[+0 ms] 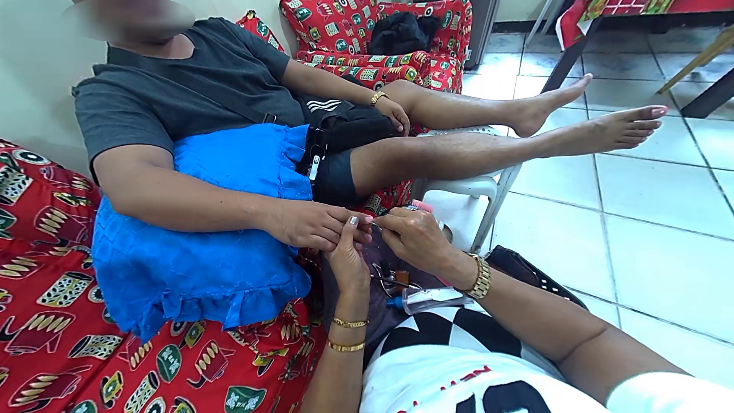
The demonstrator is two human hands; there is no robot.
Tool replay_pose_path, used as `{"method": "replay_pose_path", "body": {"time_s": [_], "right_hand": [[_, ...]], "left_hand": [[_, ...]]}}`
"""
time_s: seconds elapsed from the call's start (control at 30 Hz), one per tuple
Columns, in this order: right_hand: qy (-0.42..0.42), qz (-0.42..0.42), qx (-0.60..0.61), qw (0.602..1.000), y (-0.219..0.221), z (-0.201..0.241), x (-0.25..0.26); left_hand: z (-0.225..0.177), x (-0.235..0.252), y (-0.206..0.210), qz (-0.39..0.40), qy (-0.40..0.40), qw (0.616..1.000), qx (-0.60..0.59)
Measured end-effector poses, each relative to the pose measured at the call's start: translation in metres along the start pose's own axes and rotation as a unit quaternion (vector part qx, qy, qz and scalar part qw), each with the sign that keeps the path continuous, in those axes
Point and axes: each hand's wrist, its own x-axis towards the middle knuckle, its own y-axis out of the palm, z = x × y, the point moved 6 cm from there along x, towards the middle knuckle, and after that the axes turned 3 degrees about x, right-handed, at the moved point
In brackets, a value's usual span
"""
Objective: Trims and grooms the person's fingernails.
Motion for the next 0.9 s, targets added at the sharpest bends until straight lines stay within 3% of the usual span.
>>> {"method": "replay_pose_path", "body": {"time_s": [0.47,0.7,0.8,0.83,0.9], "right_hand": [[-0.02,-0.004,0.012,1.0,0.004,-0.001,-0.002],[-0.079,-0.032,0.007,0.996,0.008,-0.007,-0.007],[-0.003,0.069,0.155,0.986,0.0,-0.02,-0.005],[0.051,0.111,0.24,0.963,-0.003,-0.024,-0.002],[0.138,0.124,0.455,0.871,-0.007,-0.025,0.008]], "left_hand": [[0.001,0.0,0.0,-0.004,-0.009,1.0,-0.003],[0.001,-0.002,-0.003,0.001,-0.02,0.999,-0.03],[0.003,-0.003,-0.01,0.028,-0.043,0.998,-0.048],[0.003,-0.005,-0.012,0.039,-0.05,0.996,-0.054],[0.003,-0.008,-0.016,0.06,-0.06,0.994,-0.068]]}}
